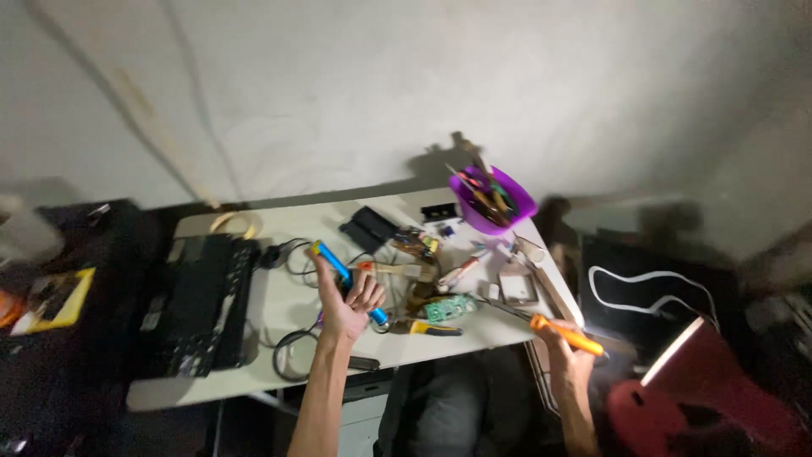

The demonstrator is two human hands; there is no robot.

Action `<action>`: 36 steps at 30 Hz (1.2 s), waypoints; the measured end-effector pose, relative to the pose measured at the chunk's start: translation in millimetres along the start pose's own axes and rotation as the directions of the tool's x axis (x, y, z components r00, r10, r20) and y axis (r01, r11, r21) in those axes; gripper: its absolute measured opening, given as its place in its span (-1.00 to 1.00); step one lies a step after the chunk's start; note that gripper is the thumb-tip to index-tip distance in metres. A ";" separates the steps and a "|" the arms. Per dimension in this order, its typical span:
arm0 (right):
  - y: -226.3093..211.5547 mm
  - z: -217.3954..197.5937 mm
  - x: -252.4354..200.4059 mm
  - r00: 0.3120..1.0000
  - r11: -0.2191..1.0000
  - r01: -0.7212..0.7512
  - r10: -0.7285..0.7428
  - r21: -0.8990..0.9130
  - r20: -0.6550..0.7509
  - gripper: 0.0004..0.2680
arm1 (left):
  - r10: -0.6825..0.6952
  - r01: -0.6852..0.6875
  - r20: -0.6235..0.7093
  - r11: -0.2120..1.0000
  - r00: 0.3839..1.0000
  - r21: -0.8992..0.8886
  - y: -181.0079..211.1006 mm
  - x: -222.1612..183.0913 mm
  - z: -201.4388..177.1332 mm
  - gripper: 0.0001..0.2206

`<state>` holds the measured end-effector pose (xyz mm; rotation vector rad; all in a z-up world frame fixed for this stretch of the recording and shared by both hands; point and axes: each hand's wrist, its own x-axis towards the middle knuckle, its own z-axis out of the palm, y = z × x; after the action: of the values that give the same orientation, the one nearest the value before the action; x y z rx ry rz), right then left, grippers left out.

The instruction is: Using a soldering iron and a desoldering pump to remove or attach components on a printed circuit board.

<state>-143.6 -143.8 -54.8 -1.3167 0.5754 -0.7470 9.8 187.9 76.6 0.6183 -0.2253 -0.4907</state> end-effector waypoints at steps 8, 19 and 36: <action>-0.5 1.5 -0.3 1.000 1.000 -0.003 0.004 -0.022 0.028 -0.84 | 0.320 -0.314 -0.149 0.947 0.936 0.060 -3.1 -0.5 -35.0 -0.52; 9.6 3.2 5.9 1.000 0.997 -0.008 0.007 0.076 0.013 -0.88 | -0.055 0.064 -0.076 0.991 0.996 0.114 14.1 -10.0 -20.3 -0.20; 43.2 -14.9 26.6 0.993 0.969 0.058 -0.080 0.240 0.082 -0.89 | 0.127 -0.086 -0.292 0.985 0.948 0.152 -67.5 49.3 -65.6 -0.64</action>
<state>-130.8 -170.0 -98.9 -1.1465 0.3560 -0.7833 49.8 148.2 -13.5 0.8020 -0.0023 -0.2721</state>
